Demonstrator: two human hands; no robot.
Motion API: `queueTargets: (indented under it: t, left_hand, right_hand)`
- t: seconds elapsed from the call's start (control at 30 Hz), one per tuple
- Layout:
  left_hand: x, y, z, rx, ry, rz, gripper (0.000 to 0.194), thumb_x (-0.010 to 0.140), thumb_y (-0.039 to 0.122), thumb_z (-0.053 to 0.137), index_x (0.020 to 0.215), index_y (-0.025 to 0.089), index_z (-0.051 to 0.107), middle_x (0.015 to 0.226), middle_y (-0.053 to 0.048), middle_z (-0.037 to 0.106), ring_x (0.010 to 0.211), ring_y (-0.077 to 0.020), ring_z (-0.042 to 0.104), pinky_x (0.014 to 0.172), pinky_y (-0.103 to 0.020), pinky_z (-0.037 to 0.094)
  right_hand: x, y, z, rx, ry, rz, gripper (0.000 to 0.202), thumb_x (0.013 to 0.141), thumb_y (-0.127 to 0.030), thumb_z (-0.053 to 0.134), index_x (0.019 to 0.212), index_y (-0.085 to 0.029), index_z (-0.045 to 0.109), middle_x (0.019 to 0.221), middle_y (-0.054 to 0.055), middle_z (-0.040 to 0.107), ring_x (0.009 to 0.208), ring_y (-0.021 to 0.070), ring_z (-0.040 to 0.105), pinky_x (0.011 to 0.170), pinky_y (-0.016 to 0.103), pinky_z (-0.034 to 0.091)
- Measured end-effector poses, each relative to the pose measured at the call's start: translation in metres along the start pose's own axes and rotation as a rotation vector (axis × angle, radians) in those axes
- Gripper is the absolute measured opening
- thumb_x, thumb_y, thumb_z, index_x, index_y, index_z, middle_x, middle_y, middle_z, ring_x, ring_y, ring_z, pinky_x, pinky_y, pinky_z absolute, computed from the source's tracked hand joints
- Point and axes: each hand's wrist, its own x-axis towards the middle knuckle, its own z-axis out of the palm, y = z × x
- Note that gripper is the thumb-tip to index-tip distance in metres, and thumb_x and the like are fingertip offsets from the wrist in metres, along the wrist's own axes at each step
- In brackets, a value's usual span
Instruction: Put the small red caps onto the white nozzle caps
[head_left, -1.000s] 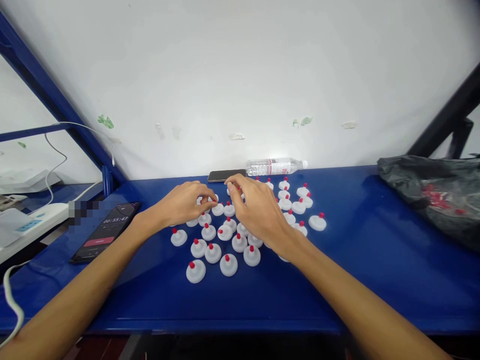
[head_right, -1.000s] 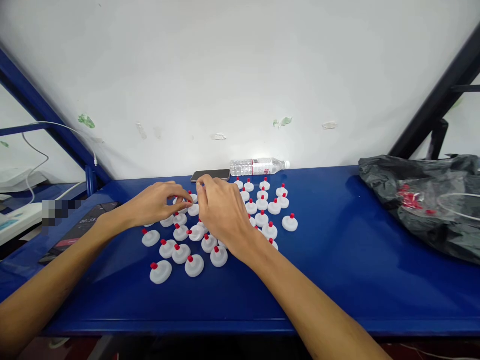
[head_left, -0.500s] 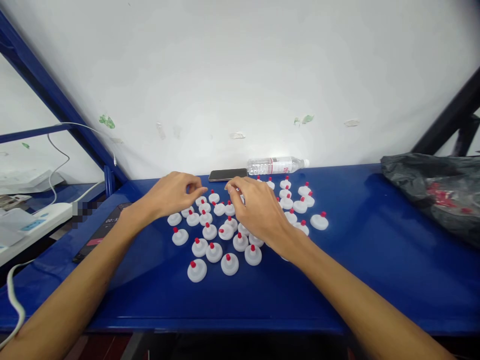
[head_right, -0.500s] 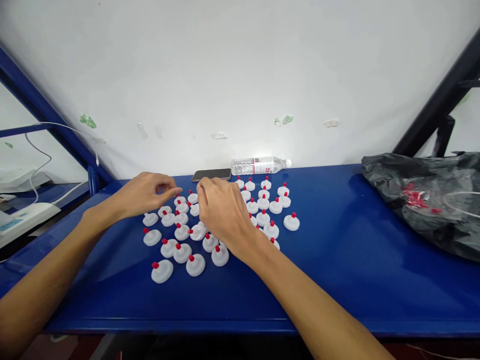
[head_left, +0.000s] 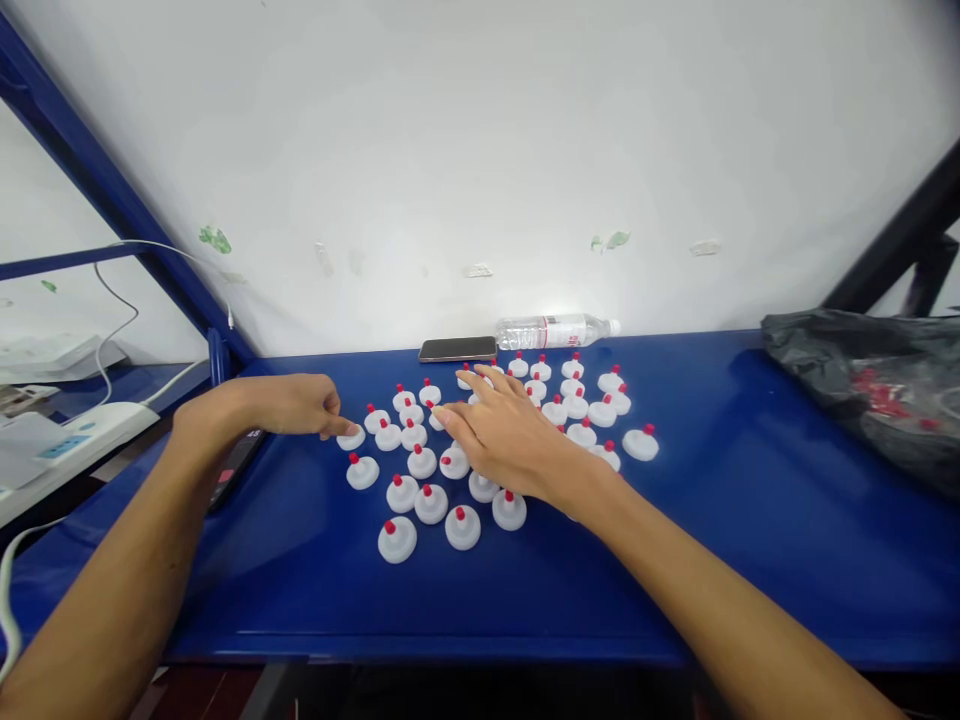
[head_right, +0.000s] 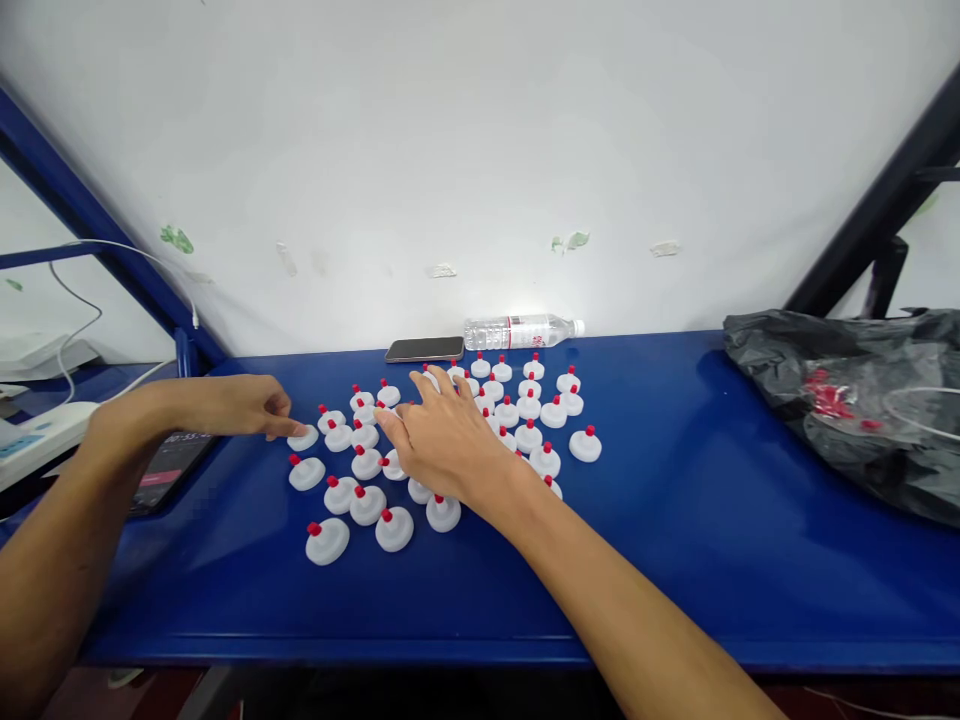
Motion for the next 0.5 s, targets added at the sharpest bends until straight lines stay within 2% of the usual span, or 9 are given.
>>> queueTargets:
  t: [0.17, 0.27, 0.37, 0.43, 0.5]
  left_hand:
    - [0.010, -0.008, 0.007, -0.005, -0.020, 0.012, 0.031, 0.101, 0.046, 0.068, 0.101, 0.016, 0.070, 0.095, -0.002, 0.072, 0.083, -0.0175, 0.070, 0.077, -0.035, 0.061]
    - [0.012, -0.016, 0.006, -0.053, 0.022, 0.046, 0.031, 0.100, 0.046, 0.069, 0.096, 0.016, 0.069, 0.087, 0.000, 0.069, 0.073, -0.0148, 0.066, 0.069, -0.031, 0.059]
    - [0.006, -0.017, -0.003, -0.169, 0.134, 0.141, 0.040, 0.101, 0.052, 0.066, 0.082, 0.017, 0.064, 0.070, 0.005, 0.058, 0.059, -0.0114, 0.055, 0.057, -0.026, 0.049]
    - [-0.001, -0.008, -0.011, -0.286, 0.239, 0.251, 0.050, 0.101, 0.060, 0.060, 0.074, 0.018, 0.059, 0.063, 0.006, 0.048, 0.054, -0.0105, 0.045, 0.053, -0.025, 0.040]
    - [-0.007, 0.008, -0.015, -0.404, 0.328, 0.378, 0.058, 0.100, 0.069, 0.051, 0.069, 0.020, 0.055, 0.060, 0.006, 0.042, 0.053, -0.0104, 0.039, 0.052, -0.026, 0.034]
  right_hand:
    - [0.001, -0.001, 0.004, 0.004, -0.024, -0.019, 0.067, 0.116, -0.045, 0.027, 0.099, -0.014, 0.084, 0.164, 0.021, 0.050, 0.160, 0.0403, 0.030, 0.128, 0.062, 0.024]
    - [0.004, 0.000, 0.001, -0.015, 0.050, -0.020, 0.057, 0.116, -0.038, 0.031, 0.112, -0.014, 0.083, 0.155, 0.020, 0.059, 0.156, 0.0384, 0.038, 0.126, 0.061, 0.027]
    - [0.007, 0.001, -0.007, 0.043, 0.197, 0.014, 0.044, 0.115, -0.029, 0.038, 0.121, -0.013, 0.079, 0.137, 0.017, 0.072, 0.141, 0.0327, 0.054, 0.121, 0.053, 0.037]
    - [0.008, 0.000, -0.012, 0.153, 0.275, 0.038, 0.037, 0.113, -0.033, 0.045, 0.130, -0.015, 0.074, 0.131, 0.013, 0.075, 0.131, 0.0295, 0.061, 0.116, 0.048, 0.042]
    - [0.007, -0.001, -0.015, 0.260, 0.306, 0.026, 0.042, 0.111, -0.041, 0.054, 0.145, -0.019, 0.063, 0.136, 0.010, 0.073, 0.129, 0.0284, 0.063, 0.113, 0.046, 0.045]
